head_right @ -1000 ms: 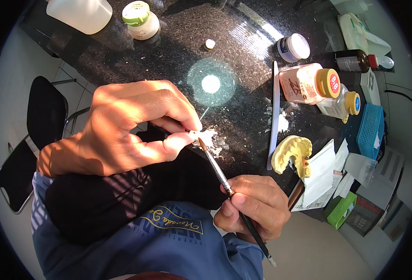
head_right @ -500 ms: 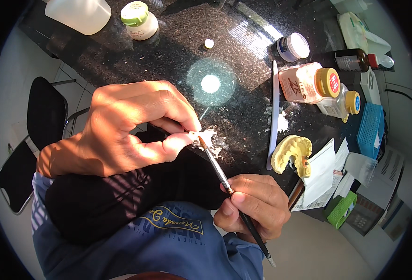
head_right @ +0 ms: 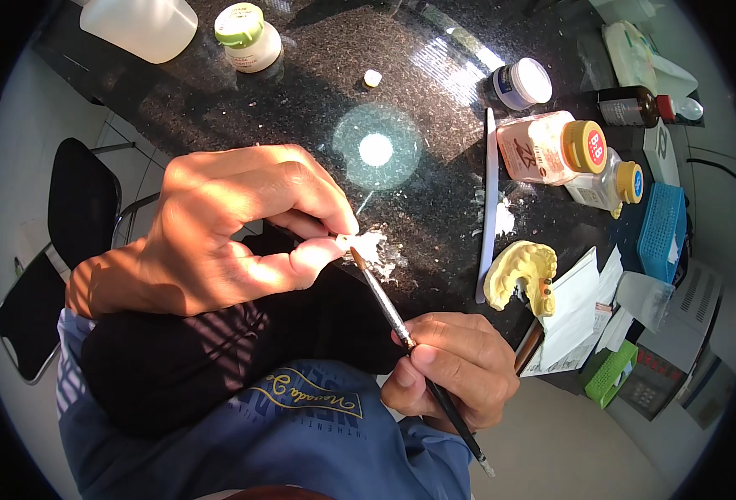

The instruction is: The person applies dental porcelain paste to a prosthetic tooth using a fine brush, repeatedly dipping the brush into a liquid and a powder on a workspace before layering it onto the crown on a dental model.

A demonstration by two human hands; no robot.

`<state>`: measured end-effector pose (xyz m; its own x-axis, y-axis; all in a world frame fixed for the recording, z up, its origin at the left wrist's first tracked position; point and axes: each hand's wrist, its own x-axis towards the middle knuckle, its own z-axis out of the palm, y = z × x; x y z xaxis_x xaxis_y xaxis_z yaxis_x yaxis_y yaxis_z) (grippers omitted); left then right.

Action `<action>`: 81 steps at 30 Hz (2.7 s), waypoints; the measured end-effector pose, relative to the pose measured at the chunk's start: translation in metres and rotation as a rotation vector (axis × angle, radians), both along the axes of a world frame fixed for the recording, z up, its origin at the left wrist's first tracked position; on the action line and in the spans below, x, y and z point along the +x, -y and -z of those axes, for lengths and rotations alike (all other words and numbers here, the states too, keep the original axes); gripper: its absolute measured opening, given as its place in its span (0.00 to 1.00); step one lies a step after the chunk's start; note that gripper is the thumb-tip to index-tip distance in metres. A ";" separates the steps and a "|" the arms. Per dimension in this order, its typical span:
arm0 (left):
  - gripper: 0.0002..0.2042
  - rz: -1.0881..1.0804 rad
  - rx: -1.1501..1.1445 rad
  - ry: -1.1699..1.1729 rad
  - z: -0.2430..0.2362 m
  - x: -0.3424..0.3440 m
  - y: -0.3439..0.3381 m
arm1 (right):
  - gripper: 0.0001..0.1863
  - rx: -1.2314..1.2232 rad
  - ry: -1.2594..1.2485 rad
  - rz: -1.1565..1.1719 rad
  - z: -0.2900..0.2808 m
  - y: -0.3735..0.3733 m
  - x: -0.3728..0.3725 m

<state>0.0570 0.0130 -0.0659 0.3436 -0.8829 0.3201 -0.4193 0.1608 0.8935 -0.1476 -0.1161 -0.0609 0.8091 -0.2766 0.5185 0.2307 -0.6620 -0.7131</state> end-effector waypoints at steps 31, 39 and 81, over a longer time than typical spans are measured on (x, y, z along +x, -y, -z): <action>0.08 -0.122 0.102 -0.143 -0.034 -0.009 -0.015 | 0.04 -0.137 -0.201 0.891 -0.042 0.053 -0.097; 0.07 0.040 0.307 -0.151 -0.054 -0.029 -0.008 | 0.22 -0.607 -0.402 0.608 -0.038 0.062 -0.082; 0.06 0.314 0.226 -0.164 -0.048 -0.070 0.045 | 0.11 -0.159 0.259 0.758 -0.043 0.048 -0.071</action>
